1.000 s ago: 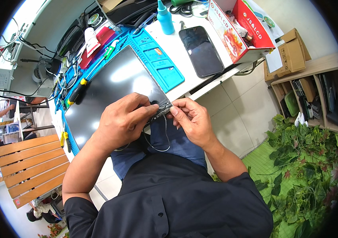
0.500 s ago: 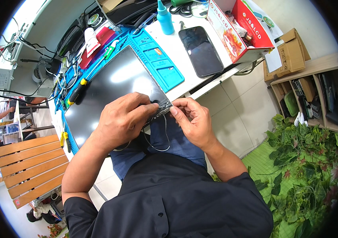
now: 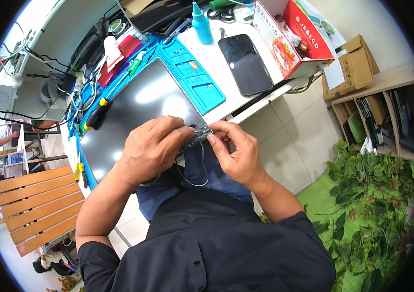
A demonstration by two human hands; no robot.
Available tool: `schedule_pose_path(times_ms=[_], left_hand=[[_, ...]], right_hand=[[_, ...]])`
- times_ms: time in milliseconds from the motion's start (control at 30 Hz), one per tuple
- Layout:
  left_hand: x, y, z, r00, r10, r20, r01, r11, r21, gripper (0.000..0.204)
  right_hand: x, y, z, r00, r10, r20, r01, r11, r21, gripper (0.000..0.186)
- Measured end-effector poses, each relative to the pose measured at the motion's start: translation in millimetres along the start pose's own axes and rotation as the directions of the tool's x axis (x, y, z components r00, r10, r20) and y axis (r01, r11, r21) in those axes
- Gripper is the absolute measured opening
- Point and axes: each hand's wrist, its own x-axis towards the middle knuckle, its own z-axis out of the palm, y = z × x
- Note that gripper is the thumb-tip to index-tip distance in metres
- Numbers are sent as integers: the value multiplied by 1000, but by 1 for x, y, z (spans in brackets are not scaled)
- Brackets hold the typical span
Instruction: The person attaches a thin electrical component to the side of a monitor screen by hand and using a small metal tool, then uses a green handled tool to work on the wiring at the base of the screen.
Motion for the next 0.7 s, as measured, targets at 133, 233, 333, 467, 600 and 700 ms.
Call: schedule_pose_path(times_ms=[133, 233, 333, 467, 600, 700], left_hand=[[-4, 0, -3, 1000, -10, 16, 9, 999, 36, 31], [-4, 0, -5, 1000, -7, 10, 7, 1000, 22, 27], [-4, 0, -3, 1000, -3, -1, 3, 1000, 4, 26], [-5, 1, -5, 999, -10, 35, 10, 1000, 10, 26], [-4, 0, -7, 998, -15, 54, 15, 1000, -1, 27], [-6, -1, -7, 998, -19, 56, 19, 1000, -8, 26]], right_hand=[[9, -4, -4, 968, -243, 62, 250, 955, -162, 24], [14, -14, -7, 975, -201, 93, 215, 960, -181, 23], [16, -15, -9, 973, -208, 102, 225, 953, -202, 22], [14, -24, -10, 985, -121, 125, 142, 974, -175, 22], [20, -26, -11, 984, -86, 155, 112, 980, -165, 21], [22, -27, -10, 983, -41, 177, 70, 985, -159, 20]])
